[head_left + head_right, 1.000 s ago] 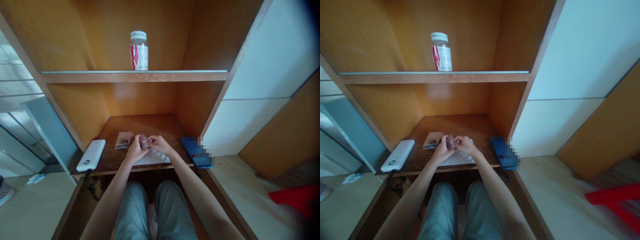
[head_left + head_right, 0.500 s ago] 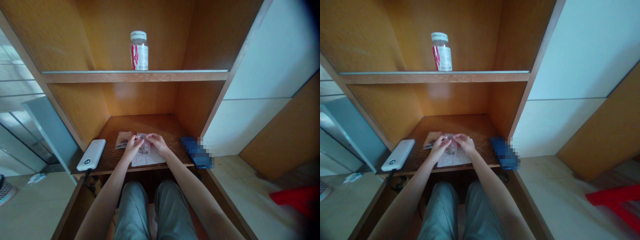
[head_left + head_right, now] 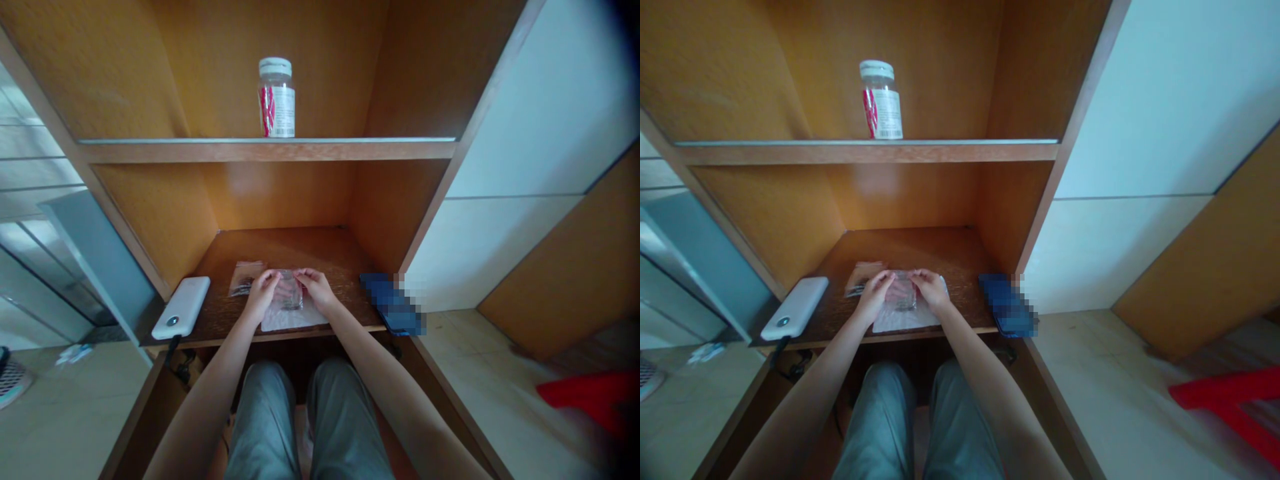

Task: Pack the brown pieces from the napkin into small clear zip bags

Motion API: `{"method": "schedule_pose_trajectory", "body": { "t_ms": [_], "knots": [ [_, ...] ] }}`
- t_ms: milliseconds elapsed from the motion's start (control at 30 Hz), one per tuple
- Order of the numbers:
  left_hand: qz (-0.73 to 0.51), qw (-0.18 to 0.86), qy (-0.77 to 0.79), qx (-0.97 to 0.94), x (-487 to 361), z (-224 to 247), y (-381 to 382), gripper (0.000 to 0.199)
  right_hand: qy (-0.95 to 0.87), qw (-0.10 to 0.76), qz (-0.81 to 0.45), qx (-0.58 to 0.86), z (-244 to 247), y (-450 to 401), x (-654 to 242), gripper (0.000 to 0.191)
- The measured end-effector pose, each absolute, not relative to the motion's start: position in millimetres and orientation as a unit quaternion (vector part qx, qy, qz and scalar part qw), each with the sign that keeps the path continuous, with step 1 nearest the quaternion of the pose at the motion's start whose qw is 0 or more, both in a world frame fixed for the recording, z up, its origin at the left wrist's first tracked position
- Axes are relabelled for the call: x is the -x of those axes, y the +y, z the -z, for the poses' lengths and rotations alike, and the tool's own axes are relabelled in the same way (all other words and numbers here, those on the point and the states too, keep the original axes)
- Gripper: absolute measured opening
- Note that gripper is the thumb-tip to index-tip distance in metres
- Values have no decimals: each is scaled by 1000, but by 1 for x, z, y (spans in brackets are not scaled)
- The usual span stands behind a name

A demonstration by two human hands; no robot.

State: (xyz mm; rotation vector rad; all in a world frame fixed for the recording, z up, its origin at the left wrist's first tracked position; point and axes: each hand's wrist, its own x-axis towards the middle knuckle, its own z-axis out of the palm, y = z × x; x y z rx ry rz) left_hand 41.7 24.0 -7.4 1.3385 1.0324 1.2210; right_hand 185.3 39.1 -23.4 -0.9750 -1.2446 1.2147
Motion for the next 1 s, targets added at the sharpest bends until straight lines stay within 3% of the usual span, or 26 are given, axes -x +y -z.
{"method": "schedule_pose_trajectory", "body": {
  "t_ms": [200,367,533,1000],
  "knots": [
    [-513,512,429,-539,-40,13,26,36,-536,550,-500,400,24,39,-187,24],
    [-530,422,466,-569,-38,14,27,35,-532,551,-504,399,23,37,-187,23],
    [-521,487,436,-549,-39,12,23,35,-514,559,-529,379,23,38,-187,23],
    [-499,475,425,-587,-42,6,17,25,-517,564,-545,343,23,34,-185,18]
  ]
}}
